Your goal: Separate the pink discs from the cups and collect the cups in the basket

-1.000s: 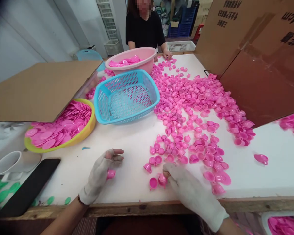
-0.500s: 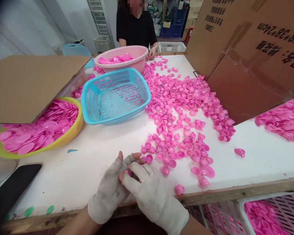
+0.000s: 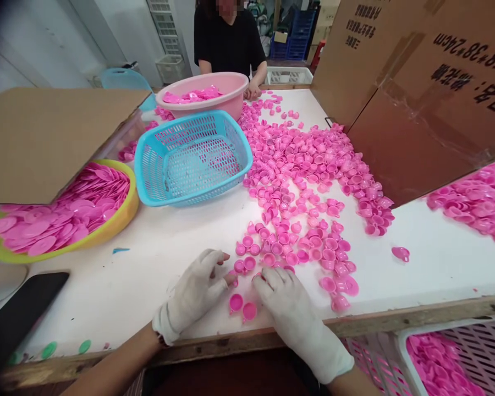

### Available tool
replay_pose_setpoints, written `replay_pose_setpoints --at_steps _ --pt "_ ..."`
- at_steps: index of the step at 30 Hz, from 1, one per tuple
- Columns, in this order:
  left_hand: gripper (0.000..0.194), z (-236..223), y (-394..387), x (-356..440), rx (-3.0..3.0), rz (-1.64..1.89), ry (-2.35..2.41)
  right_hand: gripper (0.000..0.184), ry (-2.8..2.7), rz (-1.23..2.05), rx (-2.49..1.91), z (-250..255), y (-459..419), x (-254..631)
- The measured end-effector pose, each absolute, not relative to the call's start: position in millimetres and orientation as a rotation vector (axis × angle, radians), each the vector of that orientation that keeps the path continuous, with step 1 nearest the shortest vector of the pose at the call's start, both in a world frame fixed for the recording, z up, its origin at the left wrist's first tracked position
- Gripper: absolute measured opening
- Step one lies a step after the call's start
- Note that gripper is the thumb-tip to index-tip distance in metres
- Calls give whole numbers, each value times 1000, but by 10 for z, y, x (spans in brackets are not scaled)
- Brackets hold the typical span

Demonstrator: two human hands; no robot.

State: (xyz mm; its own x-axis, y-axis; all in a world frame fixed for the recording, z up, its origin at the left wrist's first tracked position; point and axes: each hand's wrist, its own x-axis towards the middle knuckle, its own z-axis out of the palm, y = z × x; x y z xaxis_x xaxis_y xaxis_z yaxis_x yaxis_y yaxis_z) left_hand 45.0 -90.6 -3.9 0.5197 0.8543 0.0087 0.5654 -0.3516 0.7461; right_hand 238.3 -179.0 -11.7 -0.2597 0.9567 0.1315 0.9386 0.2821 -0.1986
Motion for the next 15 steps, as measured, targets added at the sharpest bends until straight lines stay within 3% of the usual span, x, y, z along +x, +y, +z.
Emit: replay_pose_setpoints --at_steps 4,9,15 --pt "11 -165 -930 498 2238 414 1089 22 -2363 217 -1700 -128 -1870 2343" --pt "30 -162 -931 376 2236 464 955 21 -2356 283 -1680 -90 -2007 2223" --pt "17 -242 -941 19 2477 511 1006 27 -2438 402 -1875 -134 -2008 2111"
